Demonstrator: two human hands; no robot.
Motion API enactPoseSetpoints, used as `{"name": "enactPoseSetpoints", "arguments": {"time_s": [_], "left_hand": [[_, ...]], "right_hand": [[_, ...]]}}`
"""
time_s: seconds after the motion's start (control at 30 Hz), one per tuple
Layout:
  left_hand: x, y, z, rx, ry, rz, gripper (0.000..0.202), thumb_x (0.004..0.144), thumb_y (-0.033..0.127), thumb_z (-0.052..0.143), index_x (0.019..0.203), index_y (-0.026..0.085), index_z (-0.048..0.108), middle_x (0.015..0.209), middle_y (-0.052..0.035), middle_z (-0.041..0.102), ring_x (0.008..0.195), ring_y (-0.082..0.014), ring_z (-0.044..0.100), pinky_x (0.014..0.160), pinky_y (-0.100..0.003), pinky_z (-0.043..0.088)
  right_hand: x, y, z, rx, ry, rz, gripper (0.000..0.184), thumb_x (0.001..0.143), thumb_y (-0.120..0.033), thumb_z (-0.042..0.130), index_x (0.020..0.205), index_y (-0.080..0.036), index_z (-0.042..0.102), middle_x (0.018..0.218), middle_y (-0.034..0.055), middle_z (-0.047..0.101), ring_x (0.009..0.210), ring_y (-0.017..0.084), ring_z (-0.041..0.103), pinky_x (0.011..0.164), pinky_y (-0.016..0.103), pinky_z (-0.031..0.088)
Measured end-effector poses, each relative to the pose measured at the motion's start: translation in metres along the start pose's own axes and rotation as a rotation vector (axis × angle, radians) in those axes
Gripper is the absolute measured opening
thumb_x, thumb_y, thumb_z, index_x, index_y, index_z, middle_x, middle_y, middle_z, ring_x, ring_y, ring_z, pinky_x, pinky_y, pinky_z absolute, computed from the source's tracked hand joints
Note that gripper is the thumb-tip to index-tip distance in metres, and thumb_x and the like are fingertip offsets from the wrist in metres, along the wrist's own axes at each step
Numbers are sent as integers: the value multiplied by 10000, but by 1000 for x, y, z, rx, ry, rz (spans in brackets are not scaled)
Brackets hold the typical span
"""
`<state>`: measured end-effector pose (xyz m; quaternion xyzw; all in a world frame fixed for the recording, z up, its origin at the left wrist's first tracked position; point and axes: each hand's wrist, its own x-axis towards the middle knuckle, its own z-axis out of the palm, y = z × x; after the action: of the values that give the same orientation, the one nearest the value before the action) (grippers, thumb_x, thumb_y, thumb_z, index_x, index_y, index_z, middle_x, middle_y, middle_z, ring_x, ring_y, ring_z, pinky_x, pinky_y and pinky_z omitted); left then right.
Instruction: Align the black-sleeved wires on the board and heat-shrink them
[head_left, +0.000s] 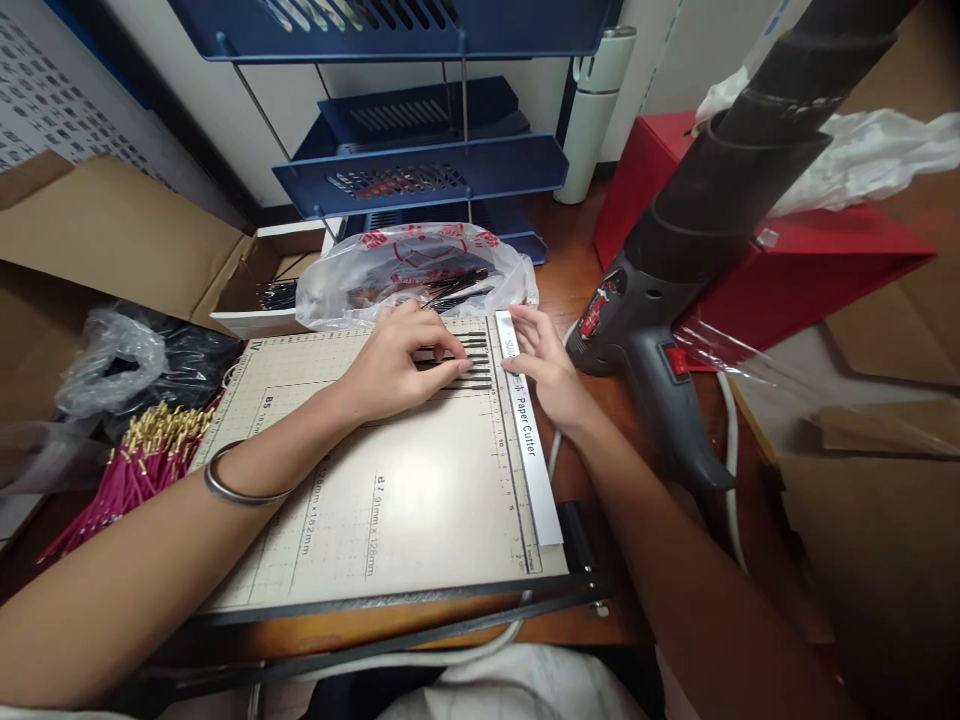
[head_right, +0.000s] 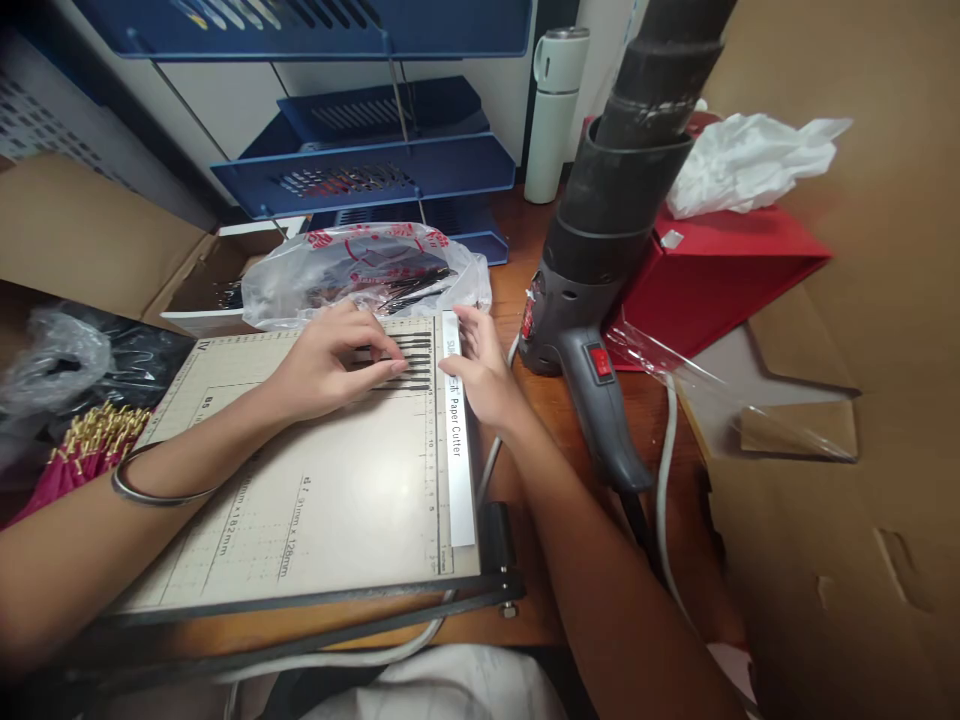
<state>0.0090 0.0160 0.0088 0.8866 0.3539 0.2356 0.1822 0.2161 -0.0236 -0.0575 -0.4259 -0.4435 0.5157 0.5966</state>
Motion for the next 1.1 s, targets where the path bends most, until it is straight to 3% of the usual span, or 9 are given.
{"name": "enactPoseSetpoints", "arguments": {"time_s": [0.27, 0.6, 1.1], "left_hand": [[-1, 6, 1, 7, -56, 26, 243, 921, 444, 679, 825, 259, 805, 813, -46, 734, 880, -246, 582, 885, -448, 378], [-1, 3, 2, 18, -54, 107, 215, 946, 381, 703, 829, 240, 816, 775, -29, 706, 859, -225, 563, 832, -403, 338], [-1, -2, 3, 22, -70, 129, 213, 965, 380, 708, 849, 244, 825, 803, -34, 730, 858, -224, 562, 830, -401, 360]], "right_hand": [[-11, 3, -3, -65, -85, -29, 752, 666, -217, 703, 1373, -306, 462, 1553, 83, 554, 1534, 301, 490, 1364, 541, 314], [-8, 6, -9, -134, -165, -6, 841, 712, -231, 691, 1497, -325, 405, 1579, 80, 512, 1503, 332, 480, 1320, 605, 348], [-10, 2, -6, -193, -166, -16, 832, 715, -217, 662, 1489, -294, 369, 1623, 108, 471, 1524, 316, 472, 1311, 578, 381]]}}
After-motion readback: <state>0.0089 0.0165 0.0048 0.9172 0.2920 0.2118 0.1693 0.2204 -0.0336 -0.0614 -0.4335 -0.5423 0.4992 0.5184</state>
